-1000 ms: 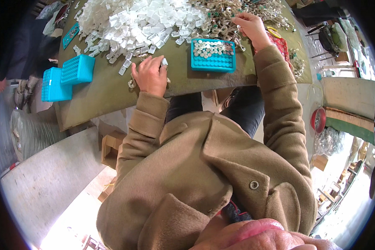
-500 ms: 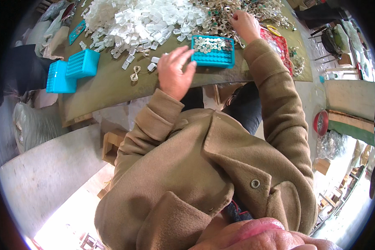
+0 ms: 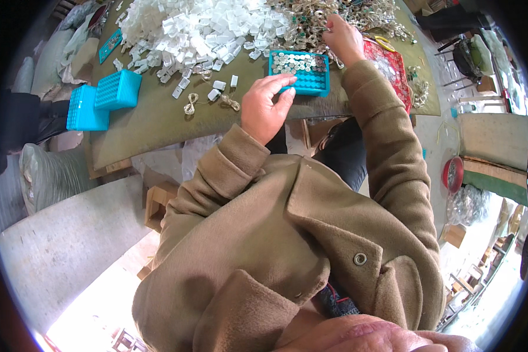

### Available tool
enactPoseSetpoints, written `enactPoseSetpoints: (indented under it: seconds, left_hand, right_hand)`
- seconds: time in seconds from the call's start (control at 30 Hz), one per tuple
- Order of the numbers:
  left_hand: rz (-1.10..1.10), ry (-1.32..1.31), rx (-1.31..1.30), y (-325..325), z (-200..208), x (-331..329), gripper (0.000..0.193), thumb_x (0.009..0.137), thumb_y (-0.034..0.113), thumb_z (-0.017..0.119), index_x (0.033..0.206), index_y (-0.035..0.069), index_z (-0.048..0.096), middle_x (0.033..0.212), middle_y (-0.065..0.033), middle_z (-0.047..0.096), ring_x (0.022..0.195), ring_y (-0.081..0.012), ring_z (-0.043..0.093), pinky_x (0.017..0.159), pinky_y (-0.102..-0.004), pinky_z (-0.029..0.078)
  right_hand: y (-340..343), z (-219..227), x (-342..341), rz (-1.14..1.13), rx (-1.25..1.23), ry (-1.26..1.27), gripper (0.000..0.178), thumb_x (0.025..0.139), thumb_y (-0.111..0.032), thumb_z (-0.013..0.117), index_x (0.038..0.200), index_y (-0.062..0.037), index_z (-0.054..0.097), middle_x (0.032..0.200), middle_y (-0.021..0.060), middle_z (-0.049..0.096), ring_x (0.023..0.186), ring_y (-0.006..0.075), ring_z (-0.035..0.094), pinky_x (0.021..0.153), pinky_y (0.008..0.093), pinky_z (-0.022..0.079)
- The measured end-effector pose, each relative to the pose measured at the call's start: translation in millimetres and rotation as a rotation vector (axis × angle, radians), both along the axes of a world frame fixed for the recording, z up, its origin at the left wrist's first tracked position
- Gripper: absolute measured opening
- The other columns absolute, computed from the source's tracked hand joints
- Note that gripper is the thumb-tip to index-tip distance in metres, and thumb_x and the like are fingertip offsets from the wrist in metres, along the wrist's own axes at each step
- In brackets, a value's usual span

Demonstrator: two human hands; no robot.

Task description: The person repeatedly picks small white plastic pieces and metal rings from a table, inserts the rings into the plastic pieces, and places the assembled units into a blue tray. The person also handles a clear plastic bag and a red pouch while working at the table.

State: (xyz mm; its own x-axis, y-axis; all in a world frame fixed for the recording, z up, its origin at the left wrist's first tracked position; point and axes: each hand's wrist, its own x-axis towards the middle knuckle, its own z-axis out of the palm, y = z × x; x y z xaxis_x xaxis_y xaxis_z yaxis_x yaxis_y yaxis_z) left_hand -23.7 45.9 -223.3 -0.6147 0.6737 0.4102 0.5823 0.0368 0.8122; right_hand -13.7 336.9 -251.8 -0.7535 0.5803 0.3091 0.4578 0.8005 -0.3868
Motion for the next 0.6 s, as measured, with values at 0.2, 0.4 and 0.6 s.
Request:
enactPoseSetpoints:
  seconds: [0.2, 0.4, 0.6]
  left_hand:
    - [-0.103, -0.472, -0.011, 7, 5, -7, 0.023, 0.096, 0.008, 0.060, 0.116, 0.001, 0.069, 0.114, -0.0065, 0.070, 0.093, -0.0125, 0.067, 0.080, -0.0259, 0.053]
    - [-0.205, -0.590, 0.219, 38, 23, -8, 0.036, 0.098, 0.006, 0.055, 0.134, 0.001, 0.056, 0.125, -0.0068, 0.065, 0.094, -0.0128, 0.068, 0.077, -0.0253, 0.055]
    - [-0.246, -0.905, 0.248, 49, 28, 3, 0.023, 0.094, 0.007, 0.061, 0.116, 0.000, 0.063, 0.096, -0.0070, 0.068, 0.077, -0.0106, 0.067, 0.060, -0.0203, 0.051]
  right_hand:
    - [0, 10, 29, 0.061, -0.773, 0.313, 0.022, 0.087, -0.012, 0.068, 0.107, -0.0037, 0.071, 0.080, -0.0003, 0.068, 0.070, 0.0075, 0.063, 0.062, 0.0211, 0.049]
    - [-44, 63, 59, 0.307, -0.921, 0.435, 0.018, 0.091, -0.010, 0.067, 0.107, -0.0018, 0.067, 0.077, -0.0032, 0.059, 0.069, 0.0046, 0.054, 0.061, 0.0203, 0.044]
    - [-94, 82, 76, 0.387, -1.016, 0.390, 0.017, 0.088, -0.014, 0.073, 0.102, -0.0057, 0.068, 0.078, -0.0056, 0.062, 0.065, 0.0010, 0.050, 0.055, 0.0180, 0.038]
